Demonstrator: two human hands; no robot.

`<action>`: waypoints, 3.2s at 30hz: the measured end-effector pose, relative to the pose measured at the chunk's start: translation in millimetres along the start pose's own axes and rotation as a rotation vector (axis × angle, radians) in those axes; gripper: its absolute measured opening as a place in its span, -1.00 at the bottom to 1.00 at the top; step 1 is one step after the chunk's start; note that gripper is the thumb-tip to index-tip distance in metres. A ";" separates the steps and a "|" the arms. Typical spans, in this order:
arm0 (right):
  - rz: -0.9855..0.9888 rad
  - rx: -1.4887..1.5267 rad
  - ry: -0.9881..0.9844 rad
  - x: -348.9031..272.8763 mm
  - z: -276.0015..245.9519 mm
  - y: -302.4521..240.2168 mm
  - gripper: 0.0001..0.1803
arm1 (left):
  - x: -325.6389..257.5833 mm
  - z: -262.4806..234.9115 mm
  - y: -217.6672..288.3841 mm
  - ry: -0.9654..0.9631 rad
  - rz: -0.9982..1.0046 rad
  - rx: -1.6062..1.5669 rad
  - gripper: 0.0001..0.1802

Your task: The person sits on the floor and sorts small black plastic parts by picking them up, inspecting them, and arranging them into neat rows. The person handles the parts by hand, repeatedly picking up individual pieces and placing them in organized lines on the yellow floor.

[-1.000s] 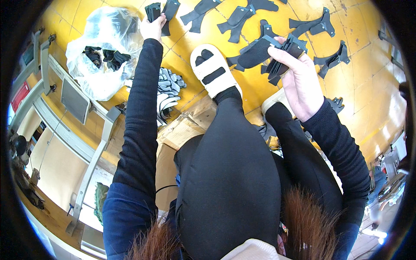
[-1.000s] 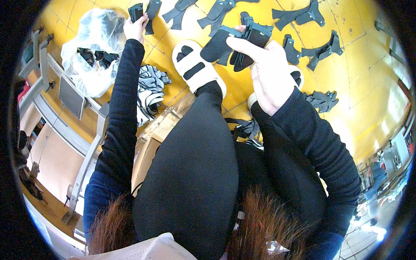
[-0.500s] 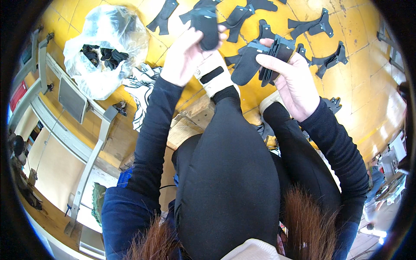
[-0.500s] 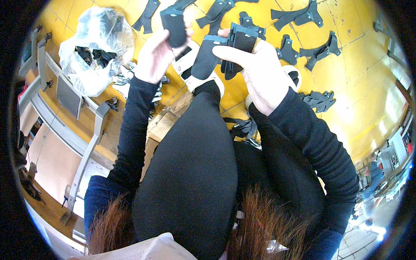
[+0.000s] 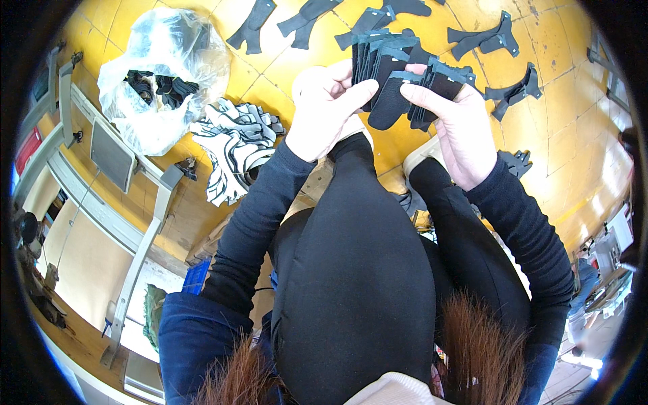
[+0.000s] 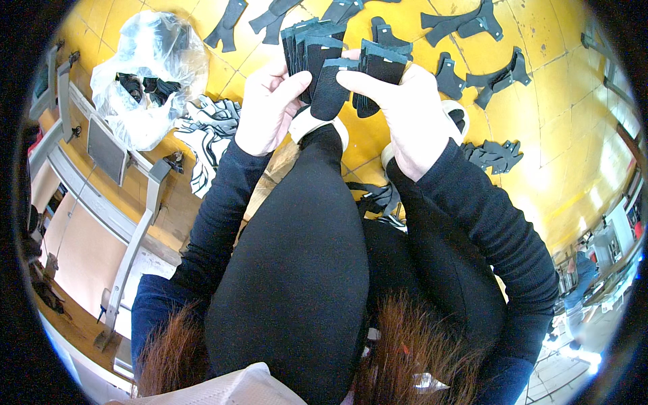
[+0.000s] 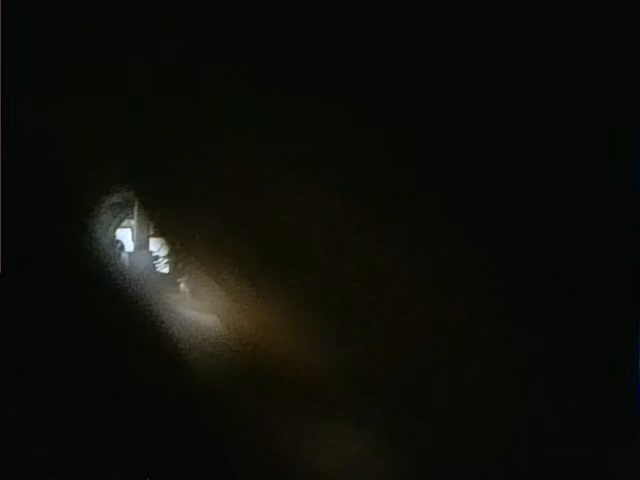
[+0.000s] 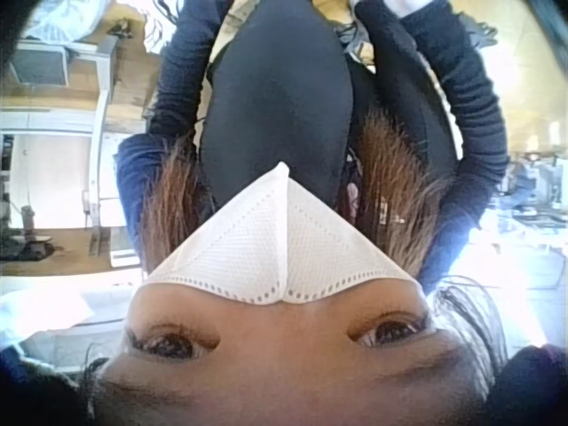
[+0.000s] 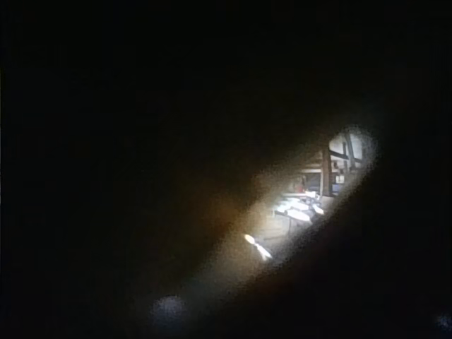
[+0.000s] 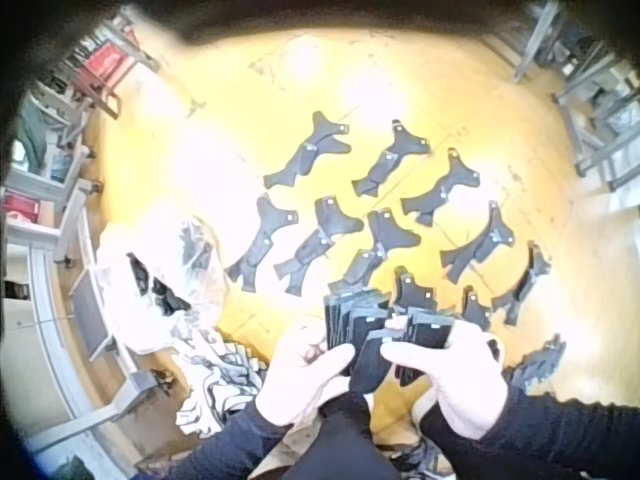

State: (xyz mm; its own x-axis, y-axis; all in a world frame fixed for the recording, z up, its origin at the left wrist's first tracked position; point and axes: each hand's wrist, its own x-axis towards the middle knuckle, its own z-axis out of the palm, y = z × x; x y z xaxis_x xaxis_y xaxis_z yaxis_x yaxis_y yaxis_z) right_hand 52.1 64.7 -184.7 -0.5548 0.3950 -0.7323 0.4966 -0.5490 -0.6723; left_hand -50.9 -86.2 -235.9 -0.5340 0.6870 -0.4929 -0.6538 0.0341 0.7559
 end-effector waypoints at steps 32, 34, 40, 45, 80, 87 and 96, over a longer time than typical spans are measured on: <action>-0.033 0.077 -0.092 -1.0 6.7 -9.4 -0.73 | -5.5 11.1 21.3 0.021 -0.115 -0.227 -0.77; -0.012 0.061 -0.093 -2.1 4.8 -8.2 -0.72 | -6.3 12.2 21.4 0.044 -0.120 -0.218 -0.78; -0.034 0.169 -0.050 -6.4 6.5 -7.9 -0.75 | -5.2 15.9 19.3 0.146 -0.185 -0.245 -0.86; -0.032 0.278 -0.006 -1.1 -0.2 -9.8 -0.81 | -2.4 12.1 25.9 0.096 -0.139 -0.347 -0.80; 0.048 0.318 -0.061 0.9 -2.6 -7.6 -0.77 | -6.4 6.1 30.3 0.175 -0.040 0.035 -0.69; 0.056 0.327 -0.054 -0.2 -0.9 -8.3 -0.77 | -4.5 9.0 29.3 0.189 0.037 0.024 -0.66; 0.068 0.318 -0.038 -0.9 0.3 -8.5 -0.76 | -4.4 4.4 27.6 0.181 0.028 0.061 -0.66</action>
State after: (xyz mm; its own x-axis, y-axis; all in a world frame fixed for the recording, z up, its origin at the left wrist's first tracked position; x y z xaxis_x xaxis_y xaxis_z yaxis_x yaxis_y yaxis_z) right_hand 48.1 68.8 -178.3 -0.5553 0.3250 -0.7655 0.3030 -0.7782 -0.5501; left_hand -64.3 -85.0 -210.9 -0.6432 0.5464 -0.5364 -0.6061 0.0647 0.7927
